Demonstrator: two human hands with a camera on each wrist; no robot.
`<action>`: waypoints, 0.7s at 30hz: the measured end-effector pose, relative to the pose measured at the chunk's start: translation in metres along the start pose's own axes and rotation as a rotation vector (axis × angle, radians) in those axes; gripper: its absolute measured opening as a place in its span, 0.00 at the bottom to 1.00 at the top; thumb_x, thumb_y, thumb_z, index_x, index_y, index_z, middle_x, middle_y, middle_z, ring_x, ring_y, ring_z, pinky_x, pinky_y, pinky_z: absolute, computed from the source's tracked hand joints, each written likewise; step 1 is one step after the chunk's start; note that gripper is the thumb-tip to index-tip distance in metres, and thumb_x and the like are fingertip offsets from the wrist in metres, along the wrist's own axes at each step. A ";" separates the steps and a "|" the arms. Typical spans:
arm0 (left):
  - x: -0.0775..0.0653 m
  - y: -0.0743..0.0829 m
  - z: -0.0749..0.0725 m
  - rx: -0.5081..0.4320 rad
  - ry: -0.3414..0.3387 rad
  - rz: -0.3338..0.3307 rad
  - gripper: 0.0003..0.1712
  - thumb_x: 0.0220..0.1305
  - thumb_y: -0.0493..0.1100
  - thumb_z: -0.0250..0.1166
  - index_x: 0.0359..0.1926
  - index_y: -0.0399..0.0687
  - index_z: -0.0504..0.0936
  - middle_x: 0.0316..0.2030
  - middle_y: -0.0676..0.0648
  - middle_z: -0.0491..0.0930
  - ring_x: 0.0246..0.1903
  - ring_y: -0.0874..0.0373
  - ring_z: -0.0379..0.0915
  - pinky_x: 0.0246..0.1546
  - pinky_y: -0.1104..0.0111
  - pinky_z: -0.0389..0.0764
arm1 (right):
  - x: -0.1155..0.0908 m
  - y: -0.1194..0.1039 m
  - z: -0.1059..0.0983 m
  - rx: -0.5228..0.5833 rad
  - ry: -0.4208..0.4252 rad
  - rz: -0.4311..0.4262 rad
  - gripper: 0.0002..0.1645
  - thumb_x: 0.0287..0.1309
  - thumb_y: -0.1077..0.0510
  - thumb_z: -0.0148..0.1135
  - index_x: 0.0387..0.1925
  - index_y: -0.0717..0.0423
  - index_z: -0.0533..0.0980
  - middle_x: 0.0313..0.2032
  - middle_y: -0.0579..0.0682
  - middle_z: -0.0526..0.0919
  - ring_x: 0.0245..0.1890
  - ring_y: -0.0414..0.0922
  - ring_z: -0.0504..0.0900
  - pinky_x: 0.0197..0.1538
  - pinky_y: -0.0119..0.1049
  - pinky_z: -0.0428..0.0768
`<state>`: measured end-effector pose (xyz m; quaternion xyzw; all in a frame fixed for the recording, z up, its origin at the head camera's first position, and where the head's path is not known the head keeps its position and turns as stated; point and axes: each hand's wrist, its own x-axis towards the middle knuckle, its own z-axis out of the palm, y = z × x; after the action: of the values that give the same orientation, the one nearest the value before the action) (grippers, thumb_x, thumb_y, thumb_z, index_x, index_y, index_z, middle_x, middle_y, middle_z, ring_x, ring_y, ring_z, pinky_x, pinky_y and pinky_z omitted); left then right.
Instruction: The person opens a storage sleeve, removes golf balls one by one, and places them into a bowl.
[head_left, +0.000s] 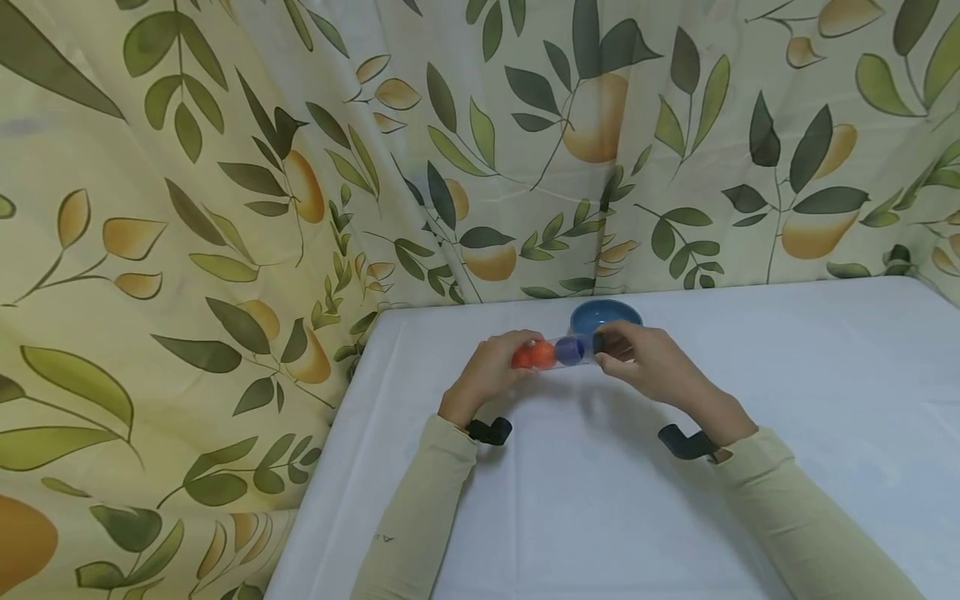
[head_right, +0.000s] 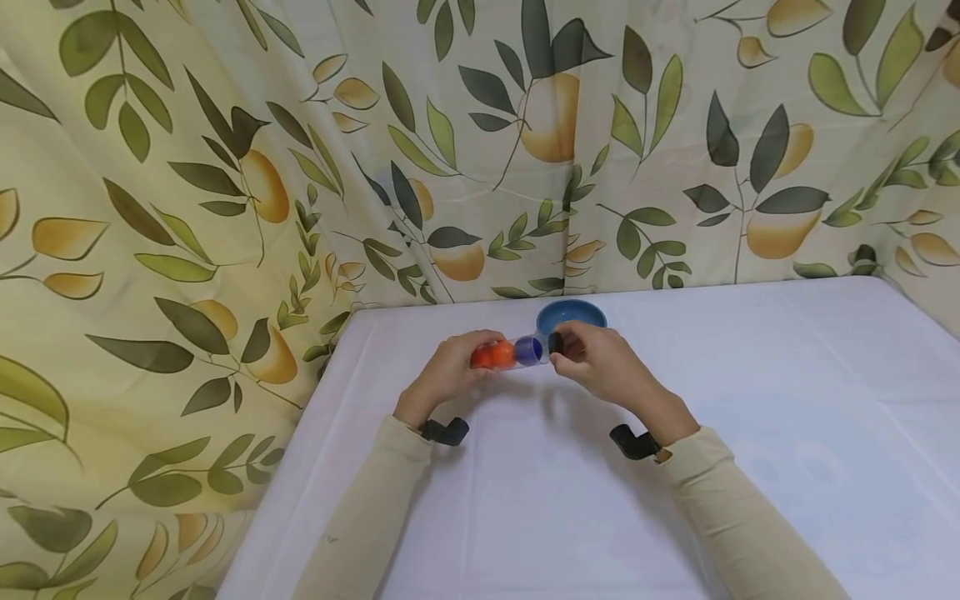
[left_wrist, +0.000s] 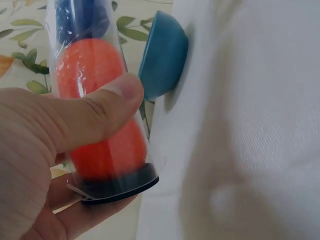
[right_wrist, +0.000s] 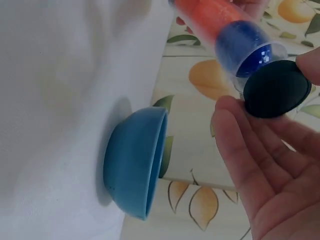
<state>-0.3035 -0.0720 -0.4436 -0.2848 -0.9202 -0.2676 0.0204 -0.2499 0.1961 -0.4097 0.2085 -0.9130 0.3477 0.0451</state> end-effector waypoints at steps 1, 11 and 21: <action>0.000 0.000 0.000 0.009 0.011 -0.006 0.32 0.58 0.38 0.77 0.63 0.55 0.79 0.59 0.52 0.83 0.55 0.56 0.79 0.62 0.59 0.77 | 0.000 0.000 0.000 0.008 0.003 0.011 0.23 0.66 0.57 0.63 0.57 0.66 0.75 0.44 0.57 0.88 0.45 0.52 0.87 0.51 0.52 0.85; -0.001 -0.002 -0.006 0.001 0.089 -0.066 0.36 0.57 0.43 0.78 0.66 0.60 0.77 0.60 0.50 0.82 0.57 0.53 0.79 0.61 0.54 0.77 | 0.001 0.013 0.017 -0.043 -0.103 0.000 0.29 0.60 0.62 0.69 0.60 0.69 0.73 0.46 0.60 0.86 0.43 0.51 0.87 0.48 0.49 0.85; -0.002 -0.002 -0.006 0.005 0.100 -0.054 0.36 0.56 0.42 0.78 0.65 0.58 0.78 0.56 0.49 0.84 0.53 0.52 0.79 0.58 0.54 0.77 | 0.001 0.024 0.038 0.025 -0.196 0.058 0.30 0.52 0.68 0.70 0.59 0.67 0.74 0.53 0.64 0.84 0.47 0.56 0.87 0.51 0.53 0.85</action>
<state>-0.3037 -0.0775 -0.4399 -0.2462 -0.9261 -0.2795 0.0600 -0.2582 0.1870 -0.4529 0.2154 -0.9143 0.3383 -0.0575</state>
